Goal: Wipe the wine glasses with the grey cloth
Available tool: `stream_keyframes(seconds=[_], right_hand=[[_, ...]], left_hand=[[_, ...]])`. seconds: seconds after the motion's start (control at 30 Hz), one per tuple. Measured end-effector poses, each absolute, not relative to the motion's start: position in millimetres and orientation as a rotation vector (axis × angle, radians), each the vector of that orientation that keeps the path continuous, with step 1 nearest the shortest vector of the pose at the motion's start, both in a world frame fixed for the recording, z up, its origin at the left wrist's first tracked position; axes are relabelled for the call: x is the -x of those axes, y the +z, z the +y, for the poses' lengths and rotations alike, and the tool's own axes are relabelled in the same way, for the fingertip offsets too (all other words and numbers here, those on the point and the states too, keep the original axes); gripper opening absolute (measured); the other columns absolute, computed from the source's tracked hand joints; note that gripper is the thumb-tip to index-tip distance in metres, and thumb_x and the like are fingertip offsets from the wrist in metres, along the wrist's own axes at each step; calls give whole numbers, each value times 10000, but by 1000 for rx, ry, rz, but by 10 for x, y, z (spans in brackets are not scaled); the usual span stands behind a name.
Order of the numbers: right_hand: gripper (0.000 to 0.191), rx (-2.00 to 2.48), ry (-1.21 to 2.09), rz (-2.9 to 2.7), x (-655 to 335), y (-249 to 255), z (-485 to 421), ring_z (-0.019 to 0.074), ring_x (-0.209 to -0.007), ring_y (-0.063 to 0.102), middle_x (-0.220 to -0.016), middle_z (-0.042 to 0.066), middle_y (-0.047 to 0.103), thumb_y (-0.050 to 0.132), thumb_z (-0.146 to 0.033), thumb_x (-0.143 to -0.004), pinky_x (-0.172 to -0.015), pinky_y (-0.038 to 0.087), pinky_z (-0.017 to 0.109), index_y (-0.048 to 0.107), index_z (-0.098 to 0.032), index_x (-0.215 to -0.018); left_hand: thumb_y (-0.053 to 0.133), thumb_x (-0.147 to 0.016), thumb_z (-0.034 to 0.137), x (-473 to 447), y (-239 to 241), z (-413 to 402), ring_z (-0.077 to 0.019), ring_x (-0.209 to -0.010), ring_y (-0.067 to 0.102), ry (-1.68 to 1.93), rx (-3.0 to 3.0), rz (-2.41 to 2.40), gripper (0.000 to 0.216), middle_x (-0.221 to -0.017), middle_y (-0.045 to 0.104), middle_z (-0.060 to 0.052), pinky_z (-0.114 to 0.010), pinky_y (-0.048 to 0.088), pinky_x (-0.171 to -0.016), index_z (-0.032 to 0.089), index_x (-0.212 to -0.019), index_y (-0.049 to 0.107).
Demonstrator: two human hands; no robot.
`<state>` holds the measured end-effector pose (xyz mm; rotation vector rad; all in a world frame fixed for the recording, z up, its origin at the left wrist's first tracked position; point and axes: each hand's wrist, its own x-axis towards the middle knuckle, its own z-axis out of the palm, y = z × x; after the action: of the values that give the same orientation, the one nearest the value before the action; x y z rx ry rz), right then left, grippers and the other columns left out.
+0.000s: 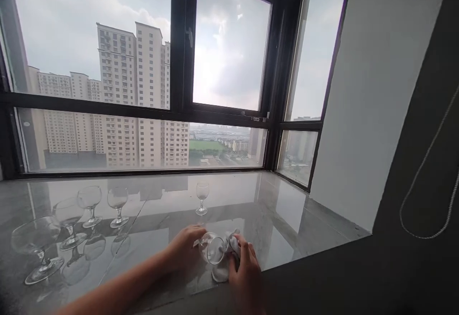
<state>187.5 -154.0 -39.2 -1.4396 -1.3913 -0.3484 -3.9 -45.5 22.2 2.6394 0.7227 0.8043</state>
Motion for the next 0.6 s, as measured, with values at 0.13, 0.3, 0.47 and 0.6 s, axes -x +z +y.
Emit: stream_keyframes(seconds=[0.13,0.3,0.47,0.6], right_hand=[[316,1429,-348,-1364,-1894,-466,-1487,241,-986,678,-1134,64,674,514,-297,-911,-772,565,346,533,-272,-1226],[333,1438,-248,-1220,-1800,-461,-1510,262,-994,674,-1106,78,675,499,-411,-931,-796,552,369,534,-263,-1227],[421,1370,-147,-1127,-1575,-379,-1623,260,-903,699,-1038,92,678,506,-499,-948,-715,568,327,487,-240,-1278],[303,1179,-386,-1304,-1465,-252,-1698,251,-958,679,-1074,87,658,524,-326,-966,-755,560,345,490,-270,-1262]], left_hand=[[537,-801,115,39,253,-409,-205,-787,622,831,-2617,771,138,-801,699,-51,-316,436,-771,204,-768,637],[572,-820,146,-31,245,-360,-202,-782,633,863,-2567,745,117,-802,708,-56,-332,444,-802,197,-762,660],[619,-816,202,56,265,-341,-193,-742,642,928,-2411,874,145,-832,724,-58,-283,436,-668,186,-923,715],[658,-803,200,85,243,-334,-178,-737,642,906,-2394,820,160,-819,729,-41,-264,440,-677,188,-940,740]])
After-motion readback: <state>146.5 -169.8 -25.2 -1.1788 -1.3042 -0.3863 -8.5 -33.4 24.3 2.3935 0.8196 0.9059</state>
